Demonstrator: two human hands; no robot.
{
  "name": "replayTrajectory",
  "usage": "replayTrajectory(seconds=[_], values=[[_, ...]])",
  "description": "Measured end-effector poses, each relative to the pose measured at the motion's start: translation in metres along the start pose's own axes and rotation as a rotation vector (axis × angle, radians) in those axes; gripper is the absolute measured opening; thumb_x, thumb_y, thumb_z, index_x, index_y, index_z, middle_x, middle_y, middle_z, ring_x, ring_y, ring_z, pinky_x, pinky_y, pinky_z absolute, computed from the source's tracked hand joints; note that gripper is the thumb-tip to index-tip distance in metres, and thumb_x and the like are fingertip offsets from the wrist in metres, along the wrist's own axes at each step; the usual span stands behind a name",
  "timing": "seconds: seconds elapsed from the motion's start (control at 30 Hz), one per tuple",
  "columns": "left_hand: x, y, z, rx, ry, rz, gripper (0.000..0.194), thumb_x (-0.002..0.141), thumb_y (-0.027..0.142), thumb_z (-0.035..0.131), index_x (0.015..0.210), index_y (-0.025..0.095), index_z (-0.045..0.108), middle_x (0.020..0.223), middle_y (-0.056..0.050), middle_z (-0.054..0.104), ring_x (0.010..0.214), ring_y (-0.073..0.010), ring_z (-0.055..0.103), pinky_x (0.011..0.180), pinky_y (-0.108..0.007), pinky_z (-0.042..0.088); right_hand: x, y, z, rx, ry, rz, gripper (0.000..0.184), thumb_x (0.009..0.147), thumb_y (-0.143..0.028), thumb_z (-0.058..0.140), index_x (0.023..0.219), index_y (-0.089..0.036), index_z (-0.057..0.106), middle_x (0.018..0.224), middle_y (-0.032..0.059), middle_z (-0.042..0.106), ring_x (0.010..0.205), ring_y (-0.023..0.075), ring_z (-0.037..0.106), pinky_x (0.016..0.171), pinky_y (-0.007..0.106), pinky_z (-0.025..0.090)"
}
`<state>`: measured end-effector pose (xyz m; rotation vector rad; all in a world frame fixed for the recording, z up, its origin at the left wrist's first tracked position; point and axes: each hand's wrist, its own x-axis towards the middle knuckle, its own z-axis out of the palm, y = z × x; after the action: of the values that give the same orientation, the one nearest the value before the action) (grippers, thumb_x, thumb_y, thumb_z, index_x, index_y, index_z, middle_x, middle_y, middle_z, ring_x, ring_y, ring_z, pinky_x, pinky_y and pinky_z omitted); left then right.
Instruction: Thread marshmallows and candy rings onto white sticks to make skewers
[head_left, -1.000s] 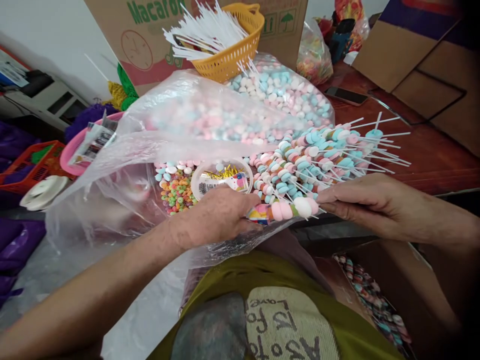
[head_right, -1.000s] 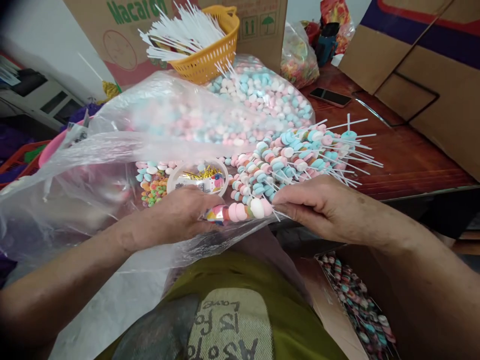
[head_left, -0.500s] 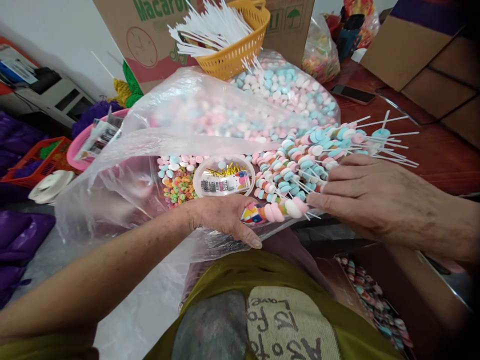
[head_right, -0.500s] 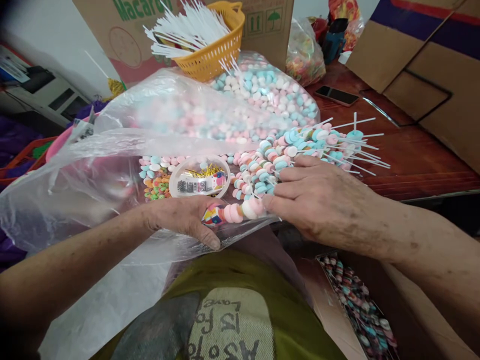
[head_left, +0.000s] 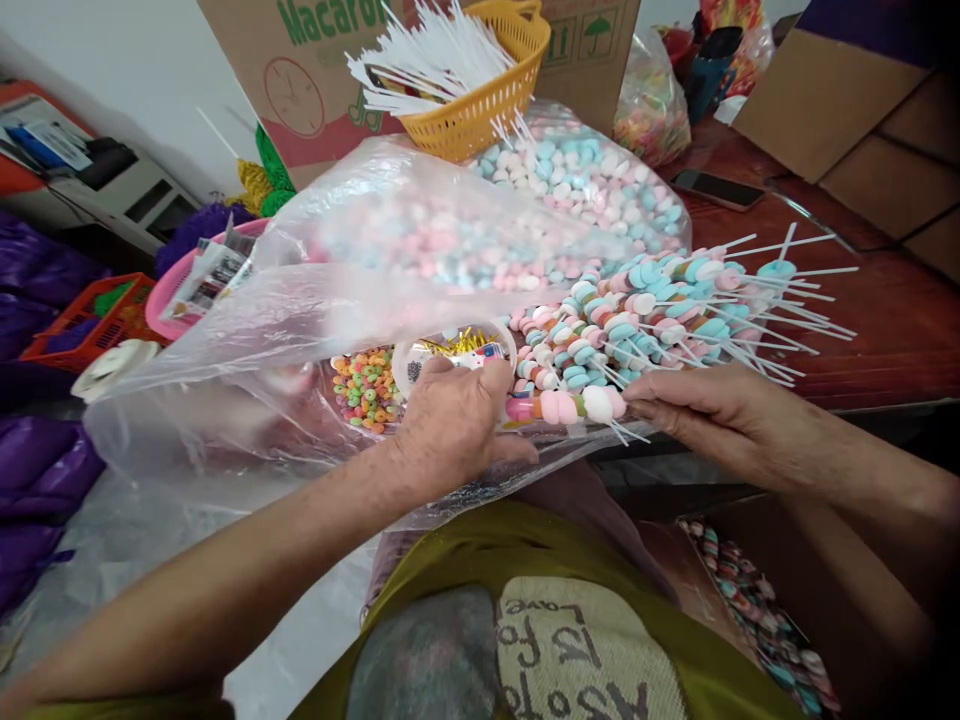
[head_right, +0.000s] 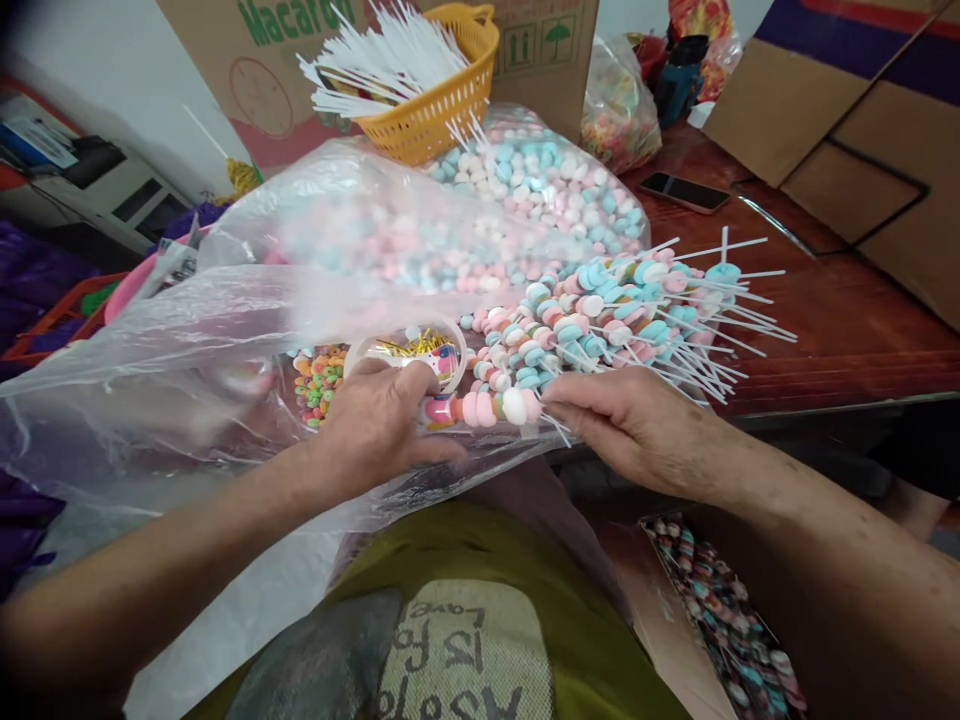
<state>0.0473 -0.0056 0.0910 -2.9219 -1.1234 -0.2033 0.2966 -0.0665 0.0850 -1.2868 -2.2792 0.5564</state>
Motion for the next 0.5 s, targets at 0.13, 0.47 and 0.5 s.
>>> replayTrajectory(seconds=[0.13, 0.47, 0.5], values=[[0.002, -0.010, -0.020, -0.509, -0.393, 0.031, 0.057, 0.062, 0.050, 0.071, 0.106, 0.021, 0.051, 0.088, -0.001, 0.062, 0.074, -0.0163, 0.058, 0.059, -0.024, 0.039, -0.005, 0.003, 0.005, -0.056, 0.027, -0.223, 0.015, 0.088, -0.018, 0.044, 0.096, -0.021, 0.056, 0.076, 0.0015, 0.062, 0.069, 0.0137, 0.055, 0.064, 0.026, 0.039], [0.004, 0.010, -0.003, -0.262, -0.559, -0.097, 0.041, 0.059, 0.051, 0.070, 0.083, 0.021, 0.057, 0.074, 0.000, 0.062, 0.065, -0.0186, 0.058, 0.051, -0.025, 0.035, 0.008, -0.019, 0.017, -0.472, 0.014, -0.441, 0.022, 0.083, -0.011, 0.038, 0.077, -0.017, 0.059, 0.057, 0.0019, 0.054, 0.055, 0.0151, 0.042, 0.061, 0.031, 0.026], [0.003, 0.015, 0.000, -0.242, -0.526, -0.110, 0.042, 0.059, 0.051, 0.070, 0.086, 0.021, 0.056, 0.075, -0.001, 0.062, 0.066, -0.0198, 0.059, 0.051, -0.026, 0.036, 0.010, -0.021, 0.021, -0.504, 0.008, -0.422, 0.022, 0.082, -0.011, 0.039, 0.076, -0.017, 0.059, 0.057, 0.0023, 0.055, 0.055, 0.0151, 0.042, 0.060, 0.031, 0.026]])
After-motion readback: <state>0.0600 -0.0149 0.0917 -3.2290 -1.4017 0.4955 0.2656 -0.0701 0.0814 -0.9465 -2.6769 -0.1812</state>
